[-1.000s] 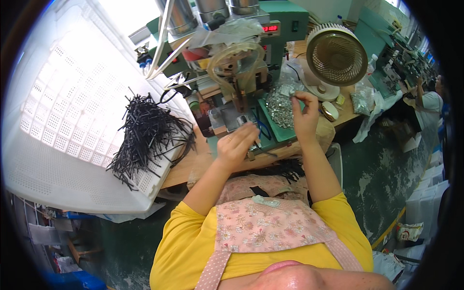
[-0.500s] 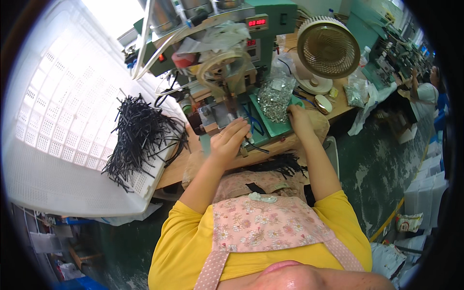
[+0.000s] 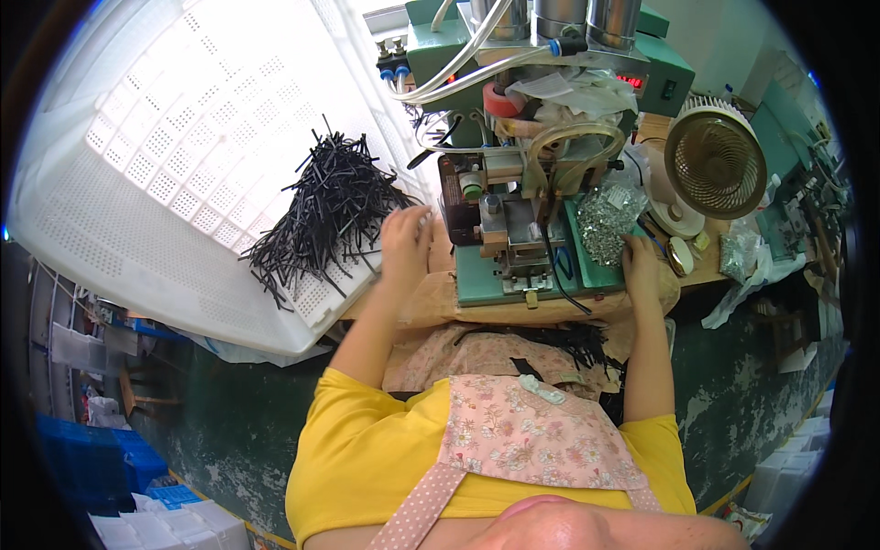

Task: The person repeatedly picks up black cords and small metallic components, inserts the cord into a machine, and secures the component onto the cord. The finished items are placed on a green tray beside the machine.

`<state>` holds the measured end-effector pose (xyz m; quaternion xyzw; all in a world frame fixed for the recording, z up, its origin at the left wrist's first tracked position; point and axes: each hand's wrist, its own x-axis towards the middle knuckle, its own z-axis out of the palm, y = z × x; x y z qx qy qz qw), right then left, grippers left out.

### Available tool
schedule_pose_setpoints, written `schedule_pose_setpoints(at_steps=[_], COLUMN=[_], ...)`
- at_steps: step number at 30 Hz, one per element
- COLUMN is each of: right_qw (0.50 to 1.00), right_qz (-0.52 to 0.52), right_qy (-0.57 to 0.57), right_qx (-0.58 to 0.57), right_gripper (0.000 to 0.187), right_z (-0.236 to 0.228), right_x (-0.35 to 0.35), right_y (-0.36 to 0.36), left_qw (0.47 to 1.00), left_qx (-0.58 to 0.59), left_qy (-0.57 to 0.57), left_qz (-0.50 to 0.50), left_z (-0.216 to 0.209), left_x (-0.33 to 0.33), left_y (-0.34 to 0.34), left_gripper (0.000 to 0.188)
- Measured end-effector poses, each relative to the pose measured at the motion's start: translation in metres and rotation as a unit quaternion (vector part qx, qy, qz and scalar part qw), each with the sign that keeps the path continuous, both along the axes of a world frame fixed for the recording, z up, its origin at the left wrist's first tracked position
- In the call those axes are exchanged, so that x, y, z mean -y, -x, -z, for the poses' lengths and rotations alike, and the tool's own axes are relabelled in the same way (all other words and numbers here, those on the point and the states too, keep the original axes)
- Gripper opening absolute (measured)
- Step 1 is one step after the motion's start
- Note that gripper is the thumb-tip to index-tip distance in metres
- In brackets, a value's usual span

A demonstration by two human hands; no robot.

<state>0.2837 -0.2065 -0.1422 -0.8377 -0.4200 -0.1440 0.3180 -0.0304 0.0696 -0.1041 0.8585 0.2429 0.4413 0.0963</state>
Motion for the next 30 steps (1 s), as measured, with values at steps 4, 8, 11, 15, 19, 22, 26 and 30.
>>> schedule_pose_setpoints(at_steps=[4,8,11,15,19,22,26,30], right_qw=[0.993,0.98,0.982,0.988,0.983,0.963,0.954,0.935], right_qz=[-0.048,-0.074,-0.069,-0.067,-0.032,-0.042,-0.129,-0.176], right_qy=[-0.104,-0.181,-0.166,-0.135,-0.131,-0.162,-0.19,-0.191], right_qx=[0.001,-0.036,-0.059,-0.031,-0.128,-0.212,-0.194,-0.242], right_gripper=[0.017,0.016,0.015,0.015,0.017,0.017,0.016,0.014], right_z=[-0.007,0.0,0.005,0.01,0.004,-0.016,-0.06,-0.084], right_x=[-0.025,-0.04,-0.038,-0.036,-0.04,-0.043,-0.054,-0.07], right_y=[0.012,0.028,0.029,0.025,0.037,0.058,0.079,0.1], left_qw=[0.954,0.931,0.943,0.98,0.96,0.918,0.899,0.92], left_qx=[-0.269,-0.276,-0.24,-0.106,0.062,0.188,0.266,0.259], left_qy=[-0.059,-0.122,-0.083,0.014,0.259,0.348,0.314,0.23], left_qz=[-0.116,-0.204,-0.213,-0.167,-0.08,0.043,0.15,0.183], left_z=[0.03,0.061,0.071,0.056,0.021,0.002,-0.014,-0.029], left_x=[-0.057,-0.074,-0.077,-0.069,-0.042,-0.018,0.013,0.048], left_y=[0.011,0.004,-0.001,-0.003,-0.003,-0.002,-0.015,-0.03], left_gripper=[0.028,0.031,0.022,0.02,0.022,0.024,0.02,0.025])
